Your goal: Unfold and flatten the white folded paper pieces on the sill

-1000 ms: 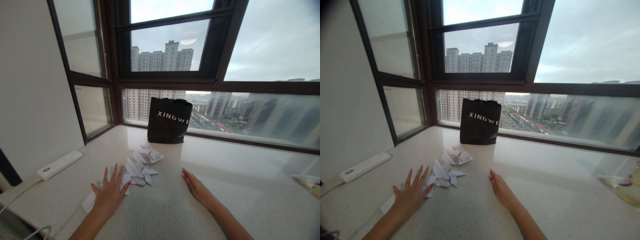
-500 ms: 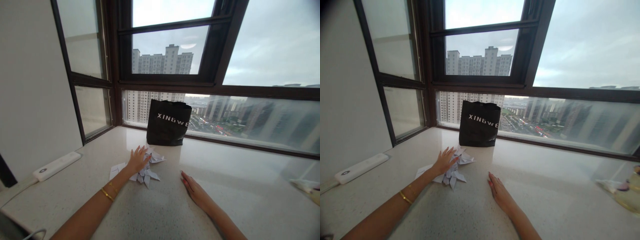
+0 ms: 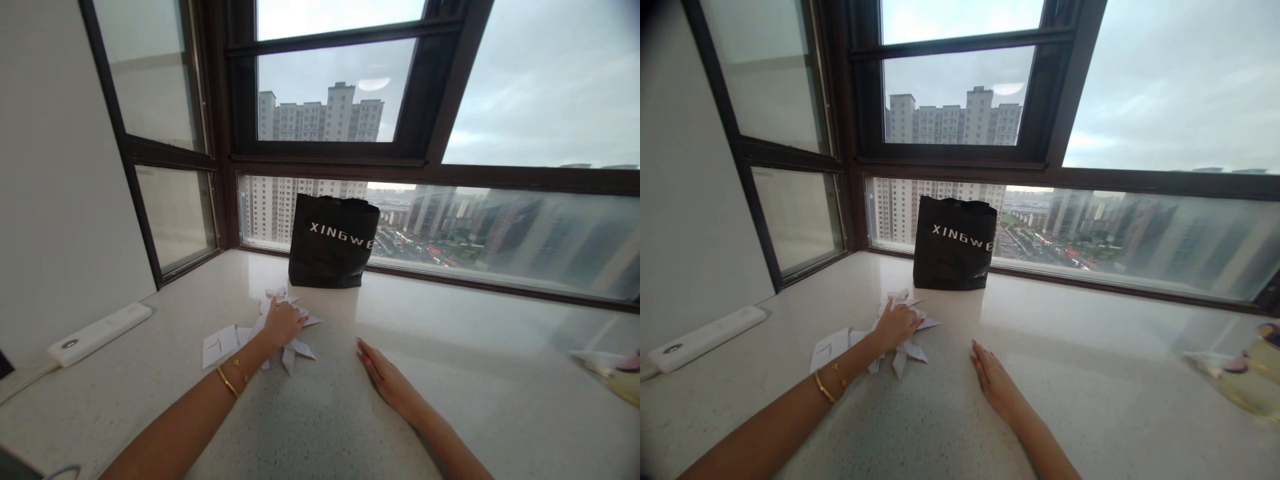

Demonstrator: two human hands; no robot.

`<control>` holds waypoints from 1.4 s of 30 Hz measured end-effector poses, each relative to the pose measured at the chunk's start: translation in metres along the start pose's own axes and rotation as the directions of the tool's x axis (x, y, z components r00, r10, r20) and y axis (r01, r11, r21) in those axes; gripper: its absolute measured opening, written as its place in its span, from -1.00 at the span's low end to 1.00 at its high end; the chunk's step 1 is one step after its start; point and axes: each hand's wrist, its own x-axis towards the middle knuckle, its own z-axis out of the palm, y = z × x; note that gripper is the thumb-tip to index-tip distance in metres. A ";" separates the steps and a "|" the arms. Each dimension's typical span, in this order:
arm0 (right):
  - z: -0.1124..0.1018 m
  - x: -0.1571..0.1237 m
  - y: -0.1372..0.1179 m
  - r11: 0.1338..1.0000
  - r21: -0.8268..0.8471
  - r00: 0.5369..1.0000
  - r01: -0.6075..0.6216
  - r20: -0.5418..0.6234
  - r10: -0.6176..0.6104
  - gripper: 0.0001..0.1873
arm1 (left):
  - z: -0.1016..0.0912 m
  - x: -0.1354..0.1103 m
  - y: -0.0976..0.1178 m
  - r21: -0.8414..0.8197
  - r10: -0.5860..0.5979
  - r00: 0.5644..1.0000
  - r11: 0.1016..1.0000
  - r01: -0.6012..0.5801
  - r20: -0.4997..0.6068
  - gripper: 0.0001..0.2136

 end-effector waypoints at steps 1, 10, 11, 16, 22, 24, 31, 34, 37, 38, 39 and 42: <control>0.000 0.000 0.000 1.000 0.000 1.000 0.001 0.001 -0.001 -0.37 | -0.003 0.004 -0.001 -0.003 -0.015 1.000 1.000 0.015 -0.017 -0.63; -0.001 -0.001 0.000 1.000 -0.007 1.000 0.001 -0.007 -0.001 -0.37 | 0.017 0.034 -0.027 -0.035 -0.162 0.982 0.985 0.166 0.095 -0.54; -0.001 0.000 0.000 1.000 -0.003 1.000 0.005 -0.006 -0.005 -0.37 | 0.019 0.034 -0.033 -0.032 -0.182 0.976 0.982 0.187 0.123 -0.53; -0.003 0.000 -0.002 1.000 0.002 1.000 0.007 -0.005 -0.007 -0.36 | 0.008 0.028 -0.045 -0.013 -0.219 0.967 0.975 0.223 0.133 -0.52; 0.000 0.001 -0.001 0.999 -0.021 0.999 0.030 -0.012 -0.030 -0.37 | -0.013 -0.002 0.008 -0.078 -0.011 0.999 0.997 0.013 0.032 -0.56; 0.003 0.001 -0.001 0.997 -0.066 0.999 0.044 -0.018 -0.045 -0.37 | -0.008 -0.020 0.029 -0.191 0.221 0.975 0.958 -0.215 0.007 -0.55; 0.009 0.000 -0.002 0.974 -0.215 0.997 0.075 0.011 -0.075 -0.32 | 0.012 -0.056 0.042 -0.142 0.194 0.981 0.971 -0.190 0.018 -0.55; 0.009 -0.001 -0.001 0.972 -0.221 0.997 0.076 0.013 -0.075 -0.32 | 0.010 -0.054 0.035 -0.082 0.156 0.988 0.985 -0.153 0.021 -0.60; 0.009 -0.002 -0.001 0.971 -0.226 0.997 0.083 0.014 -0.082 -0.32 | 0.004 -0.050 0.031 -0.033 0.113 0.993 0.993 -0.112 0.017 -0.65; 0.009 -0.002 -0.001 0.969 -0.234 0.996 0.084 0.017 -0.082 -0.31 | 0.001 -0.049 0.030 -0.026 0.095 0.995 0.995 -0.094 0.015 -0.66; 0.009 -0.003 -0.002 0.966 -0.244 0.997 0.084 0.021 -0.081 -0.30 | -0.002 -0.048 0.029 -0.023 0.073 0.997 0.997 -0.073 0.012 -0.67; 0.009 -0.003 -0.002 0.958 -0.273 0.997 0.082 0.031 -0.077 -0.29 | -0.007 -0.046 0.030 -0.065 0.061 0.998 0.996 -0.062 -0.017 -0.66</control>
